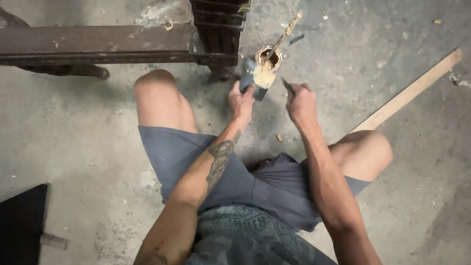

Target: Applying wood putty to a chair frame to fill in cracks and holes before finishing.

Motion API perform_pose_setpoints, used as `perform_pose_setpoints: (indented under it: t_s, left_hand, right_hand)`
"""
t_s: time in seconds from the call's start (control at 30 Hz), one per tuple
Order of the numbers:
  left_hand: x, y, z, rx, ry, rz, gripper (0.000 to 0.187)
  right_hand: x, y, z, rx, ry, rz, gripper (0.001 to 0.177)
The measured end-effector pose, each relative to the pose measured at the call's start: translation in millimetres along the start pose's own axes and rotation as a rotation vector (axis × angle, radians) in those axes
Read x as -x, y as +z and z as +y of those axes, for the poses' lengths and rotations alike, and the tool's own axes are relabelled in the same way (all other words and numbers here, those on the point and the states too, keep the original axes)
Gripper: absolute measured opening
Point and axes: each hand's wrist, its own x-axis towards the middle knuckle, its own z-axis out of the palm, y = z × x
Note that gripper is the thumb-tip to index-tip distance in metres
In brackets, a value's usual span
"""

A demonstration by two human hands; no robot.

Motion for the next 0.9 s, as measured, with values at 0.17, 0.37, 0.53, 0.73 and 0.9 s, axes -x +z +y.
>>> perform_pose_setpoints:
  t_s: [0.17,0.37,0.53,0.73,0.9]
  left_hand:
    - [17,19,44,0.092,-0.084,-0.095,0.089]
    - [12,27,53,0.024,-0.043,-0.249,0.095]
    - [16,15,50,-0.075,0.018,-0.302,0.076]
    - [-2,16,36,-0.096,0.202,-0.351,0.041]
    - [-13,17,21,0.009,0.167,-0.470,0.046]
  right_hand:
    - [13,13,-44,0.056,-0.128,0.029,0.026]
    - [1,48,-52,0.242,-0.422,0.128,0.028]
    - [-5,60,-53,0.089,-0.399,0.081,0.029]
    - [-32,82,-34,-0.067,-0.325,0.049,0.033]
    - [-43,71,-45,-0.141,-0.168,-0.003,0.028]
